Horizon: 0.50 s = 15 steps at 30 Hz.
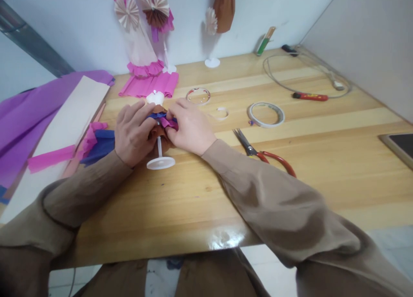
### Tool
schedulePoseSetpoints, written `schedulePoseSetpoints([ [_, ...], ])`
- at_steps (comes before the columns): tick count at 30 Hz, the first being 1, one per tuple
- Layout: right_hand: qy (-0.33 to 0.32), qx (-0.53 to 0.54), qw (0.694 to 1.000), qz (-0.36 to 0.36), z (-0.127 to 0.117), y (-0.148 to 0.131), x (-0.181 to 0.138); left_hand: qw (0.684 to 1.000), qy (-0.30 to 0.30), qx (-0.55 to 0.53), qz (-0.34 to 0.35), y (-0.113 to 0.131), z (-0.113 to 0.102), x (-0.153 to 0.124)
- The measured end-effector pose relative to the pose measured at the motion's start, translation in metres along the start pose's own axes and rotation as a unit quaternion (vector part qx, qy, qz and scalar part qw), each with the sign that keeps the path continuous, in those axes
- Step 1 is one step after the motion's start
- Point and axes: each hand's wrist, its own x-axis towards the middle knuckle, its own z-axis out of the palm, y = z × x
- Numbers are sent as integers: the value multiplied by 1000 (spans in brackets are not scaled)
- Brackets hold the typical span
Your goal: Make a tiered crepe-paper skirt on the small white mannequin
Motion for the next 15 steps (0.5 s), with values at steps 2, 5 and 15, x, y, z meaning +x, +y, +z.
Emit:
schedulePoseSetpoints([
  [2, 21, -1, 1000, -1, 3, 2, 0, 1000, -5, 0, 0, 0, -1, -1],
  [5, 42, 33, 998, 33, 6, 2, 2, 1000, -22, -1, 4, 1, -3, -2],
  [15, 31, 179, 970, 162, 5, 3, 8, 998, -66, -12, -20, 3, -5, 5],
])
